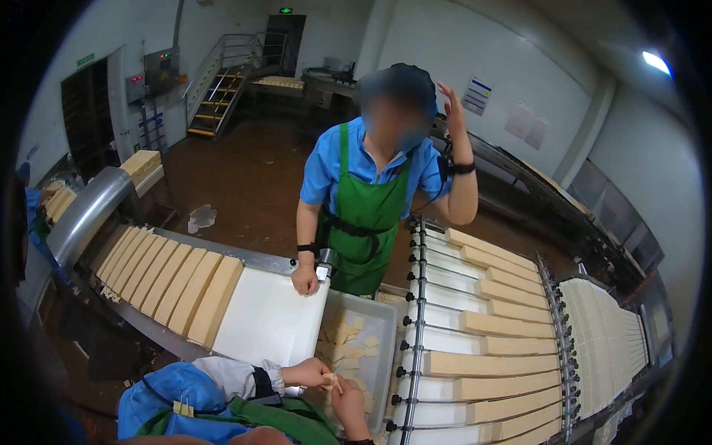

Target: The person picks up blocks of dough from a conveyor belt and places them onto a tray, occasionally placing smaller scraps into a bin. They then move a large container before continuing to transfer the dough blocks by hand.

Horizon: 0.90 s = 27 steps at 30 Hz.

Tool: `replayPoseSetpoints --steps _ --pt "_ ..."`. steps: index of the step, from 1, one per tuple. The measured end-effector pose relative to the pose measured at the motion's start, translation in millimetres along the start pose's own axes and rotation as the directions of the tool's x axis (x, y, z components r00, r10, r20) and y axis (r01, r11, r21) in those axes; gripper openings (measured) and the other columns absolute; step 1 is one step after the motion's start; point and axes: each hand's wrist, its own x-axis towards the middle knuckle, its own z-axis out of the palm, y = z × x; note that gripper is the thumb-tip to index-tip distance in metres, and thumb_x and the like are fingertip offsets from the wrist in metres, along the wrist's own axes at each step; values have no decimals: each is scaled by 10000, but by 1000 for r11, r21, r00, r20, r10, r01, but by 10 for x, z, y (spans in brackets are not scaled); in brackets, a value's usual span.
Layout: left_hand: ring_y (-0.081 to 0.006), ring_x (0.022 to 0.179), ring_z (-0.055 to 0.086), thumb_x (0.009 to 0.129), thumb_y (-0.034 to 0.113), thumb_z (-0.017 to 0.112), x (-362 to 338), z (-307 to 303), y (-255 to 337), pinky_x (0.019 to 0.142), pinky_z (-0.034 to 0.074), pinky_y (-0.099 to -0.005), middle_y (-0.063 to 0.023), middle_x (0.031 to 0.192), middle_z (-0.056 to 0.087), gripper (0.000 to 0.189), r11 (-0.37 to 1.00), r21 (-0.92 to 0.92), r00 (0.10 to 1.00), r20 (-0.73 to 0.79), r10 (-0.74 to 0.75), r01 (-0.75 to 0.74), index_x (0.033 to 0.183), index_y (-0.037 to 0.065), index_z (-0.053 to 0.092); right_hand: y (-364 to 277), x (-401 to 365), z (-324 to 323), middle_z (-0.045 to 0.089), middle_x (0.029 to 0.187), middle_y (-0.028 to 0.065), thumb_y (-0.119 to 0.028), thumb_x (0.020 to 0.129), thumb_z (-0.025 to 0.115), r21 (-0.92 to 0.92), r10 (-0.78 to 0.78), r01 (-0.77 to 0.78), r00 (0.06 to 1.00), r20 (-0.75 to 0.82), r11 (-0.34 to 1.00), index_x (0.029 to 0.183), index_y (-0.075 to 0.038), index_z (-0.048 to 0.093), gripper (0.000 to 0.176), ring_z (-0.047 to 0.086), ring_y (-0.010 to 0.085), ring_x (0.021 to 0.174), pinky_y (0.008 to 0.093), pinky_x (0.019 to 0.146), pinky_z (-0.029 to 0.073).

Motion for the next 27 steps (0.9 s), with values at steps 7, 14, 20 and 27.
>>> replayPoseSetpoints --steps 7,14,20,27 --pt "-134 659 725 893 211 762 -12 70 -55 609 568 -282 -93 786 743 295 999 7 996 79 30 -31 969 -74 766 96 71 -202 711 1004 234 -69 861 676 -181 71 -90 992 -108 979 1162 1 728 314 684 421 913 468 808 558" --pt "-132 728 708 890 174 760 -5 14 -139 651 570 -274 -85 823 731 345 997 -76 995 94 14 -6 1145 -55 725 30 264 -294 706 1091 232 -119 858 729 -416 -204 68 935 -291 907 1192 -21 733 348 681 373 990 435 871 553" --pt "-153 736 670 879 69 721 46 3 -214 604 511 -311 -92 848 691 399 967 -224 991 19 129 -122 1226 -8 540 104 269 108 757 994 198 -200 899 763 153 138 -151 986 95 977 1169 -23 758 322 722 221 805 335 724 563" --pt "-135 694 613 879 36 709 134 -63 -270 582 468 -294 -60 813 660 362 952 -278 991 -57 118 -129 1164 19 487 156 437 254 771 934 185 -155 902 754 136 101 -115 990 102 984 1152 -16 769 286 717 202 726 327 693 559"
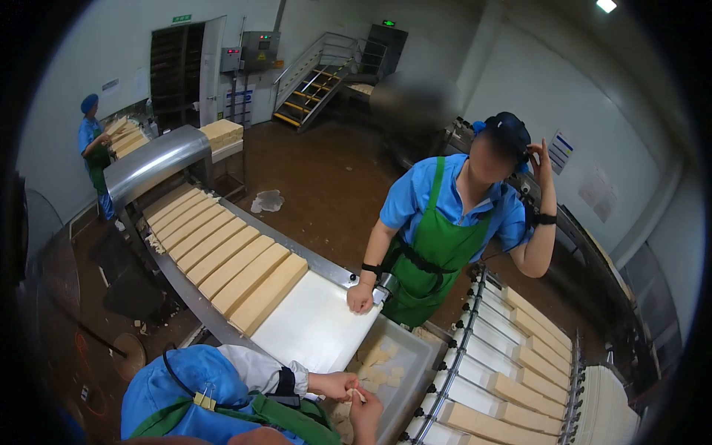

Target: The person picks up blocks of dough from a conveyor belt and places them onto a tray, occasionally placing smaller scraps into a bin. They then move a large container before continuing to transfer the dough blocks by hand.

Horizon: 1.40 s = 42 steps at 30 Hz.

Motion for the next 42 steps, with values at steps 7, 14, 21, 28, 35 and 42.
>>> replayPoseSetpoints --steps 7,14,21,28,35,42 --pt "-89 722 555 909 -5 654 -90 -67 161 600 428 -261 -26 830 637 436 991 -120 998 13 57 -55 1286 75 451 -202 86 -50 764 1000 195 -86 876 767 243 153 -133 986 -65 961 1151 43 753 304 718 227 891 345 817 562" --pt "-95 734 578 910 18 663 -90 -36 248 616 439 -270 -39 826 658 425 998 -70 999 -49 -10 6 1295 62 490 -188 82 -63 756 976 129 -100 922 749 345 239 -196 967 -87 918 1174 33 748 285 640 115 758 268 699 523" --pt "-137 874 655 929 130 703 -20 -47 32 774 530 -279 -89 951 692 526 997 -21 997 -9 -70 70 1401 10 503 -119 217 -443 674 1064 146 -106 937 704 -144 11 -73 921 -389 987 1216 40 698 315 642 246 964 349 859 514" --pt "-161 940 661 900 121 692 -102 -315 -73 836 532 -293 -93 1027 711 532 999 27 999 -34 24 -23 1387 -50 565 -9 206 -269 578 1261 215 -4 863 650 -230 -145 55 907 -396 972 1255 29 641 394 549 391 1186 471 1007 445" --pt "-131 697 656 922 171 658 -421 -1174 -601 650 544 -299 -47 839 714 220 998 28 878 -473 65 -59 1073 31 737 -125 302 -57 639 1083 174 36 819 596 -220 -279 211 896 -346 952 1143 -13 683 340 617 374 1057 444 966 477" --pt "-107 658 600 899 108 721 -1652 -1662 -742 589 492 -278 -8 790 673 148 964 -240 661 -743 -107 -115 1014 16 731 -917 579 299 678 1079 171 48 837 604 -169 -336 310 928 -158 936 1077 -30 692 267 645 367 1040 428 949 498"
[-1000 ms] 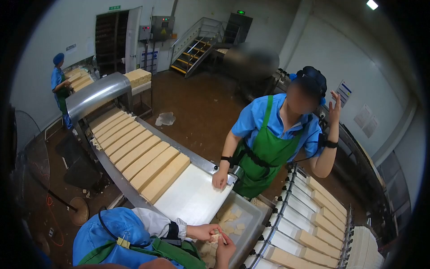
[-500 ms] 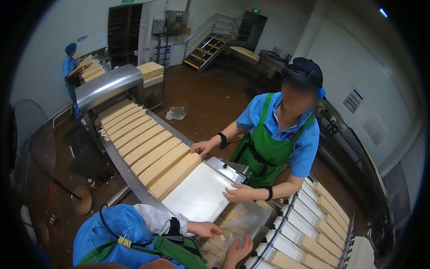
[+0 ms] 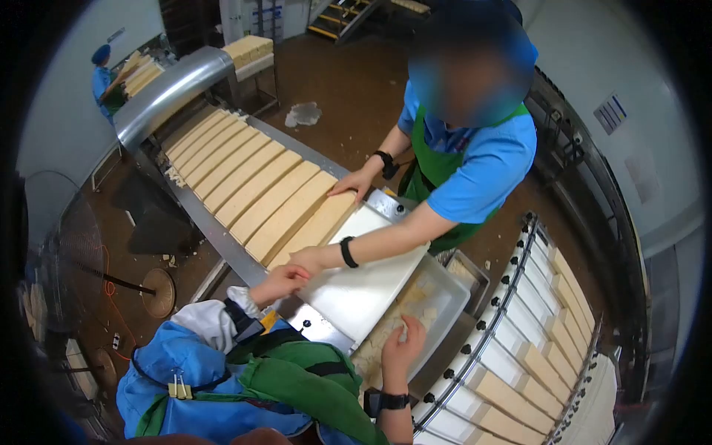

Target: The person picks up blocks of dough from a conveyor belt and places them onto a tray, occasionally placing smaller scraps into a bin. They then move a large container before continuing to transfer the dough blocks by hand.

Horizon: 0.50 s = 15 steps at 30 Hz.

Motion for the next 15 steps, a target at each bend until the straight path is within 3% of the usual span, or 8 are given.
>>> replayPoseSetpoints --steps 2,5,8,11,14,15 --pt "-98 669 578 871 79 735 -87 -327 -125 571 467 -270 3 771 627 220 992 -76 993 -54 -110 105 1074 6 694 -232 146 215 680 1075 164 54 834 616 50 -124 122 991 43 991 1070 -35 694 264 651 360 1023 425 935 504" --pt "-100 690 572 850 61 744 -191 -644 -343 566 462 -274 6 771 591 365 990 -72 931 -339 -136 118 1194 20 630 -739 434 591 681 1074 156 63 830 628 169 -267 242 952 147 956 1064 -33 697 262 654 353 1005 418 899 517" --pt "-108 689 563 829 53 757 -158 -915 -464 575 470 -280 4 770 561 562 990 -10 843 -522 -128 144 1348 66 541 -1193 732 1112 675 1071 170 74 820 626 281 -429 357 866 258 891 1077 -17 702 283 653 364 985 420 867 530" --pt "-117 691 561 800 65 784 -52 -1139 -485 593 480 -283 -2 781 558 733 984 59 838 -534 -110 166 1467 123 485 -1433 1009 1879 663 1105 180 10 828 627 372 -531 394 734 423 840 1156 -10 686 334 634 379 1032 450 919 528" --pt "-123 696 569 782 82 806 76 -1321 -495 622 493 -285 -11 781 573 855 982 -104 899 -397 -186 157 1546 129 425 -1440 1336 2888 603 1307 245 -75 879 624 153 -328 306 679 657 940 1334 62 573 478 555 425 1242 463 1076 454" --pt "-121 700 572 783 91 810 123 -1379 -501 627 495 -283 -13 783 580 873 984 -54 912 -369 -178 170 1558 125 410 -1353 1434 3287 561 1393 270 -108 901 625 50 -255 307 678 690 950 1396 88 518 543 506 439 1329 464 1135 414"
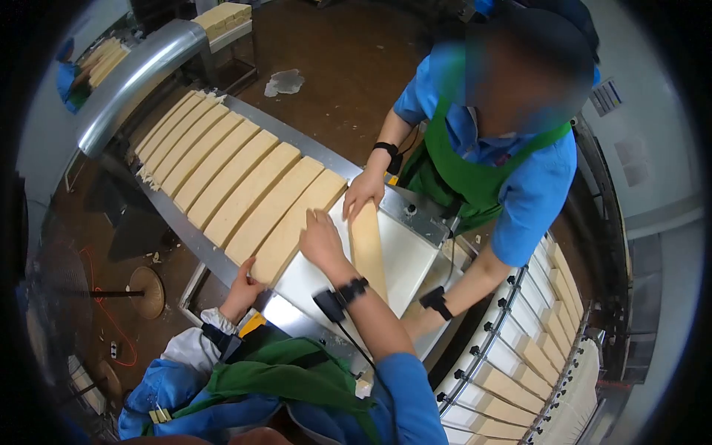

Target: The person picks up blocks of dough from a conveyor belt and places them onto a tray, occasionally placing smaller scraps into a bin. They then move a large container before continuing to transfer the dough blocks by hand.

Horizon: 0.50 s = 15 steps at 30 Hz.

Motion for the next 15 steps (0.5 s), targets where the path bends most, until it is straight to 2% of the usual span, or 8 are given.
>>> replayPoseSetpoints --steps 2,3,5,6,8,11,15 --pt "-117 708 579 786 111 819 82 -78 -2 639 499 -279 -18 788 593 908 995 99 998 61 14 -20 1582 115 381 145 571 274 411 1552 293 -200 950 616 -102 132 -131 991 2 986 1482 105 416 645 349 430 1477 465 1228 295" --pt "-108 720 584 801 137 816 77 -119 88 652 498 -268 -25 793 603 912 994 113 995 101 -4 -7 1594 106 368 229 789 398 384 1573 287 -223 959 607 -105 171 -176 984 -57 979 1494 105 398 661 316 422 1496 473 1240 264" --pt "-87 716 567 834 95 806 96 -169 187 647 488 -247 -5 800 601 917 993 115 986 167 -23 3 1615 110 325 348 1043 623 330 1615 276 -269 979 590 -97 253 -270 954 -160 958 1519 103 362 695 250 406 1535 488 1265 201" --pt "-76 714 558 851 74 801 86 -208 175 644 482 -236 5 804 601 922 992 122 979 199 -46 21 1626 113 304 354 1071 706 312 1626 274 -272 984 579 -118 271 -291 949 -161 949 1527 102 351 698 235 400 1543 492 1269 182" --pt "-75 701 540 880 136 793 105 -256 174 649 476 -230 11 789 586 907 992 106 967 238 -93 69 1635 118 290 380 1097 836 274 1648 268 -277 993 556 -161 309 -337 935 -177 928 1541 101 329 703 205 388 1557 498 1278 144" --pt "-91 691 528 876 191 798 131 -270 184 650 473 -241 4 776 561 910 995 45 961 261 -94 85 1635 121 300 425 1121 961 382 1584 260 -274 955 579 -217 284 -343 922 -262 914 1494 93 403 675 293 383 1512 525 1264 158" --pt "-114 701 600 844 232 819 169 -295 397 651 498 -264 -48 838 638 968 972 142 920 322 -224 187 1635 105 276 156 1353 365 532 1418 209 -327 831 654 -261 443 -451 892 -92 853 1369 67 511 682 424 353 1394 544 1191 257"
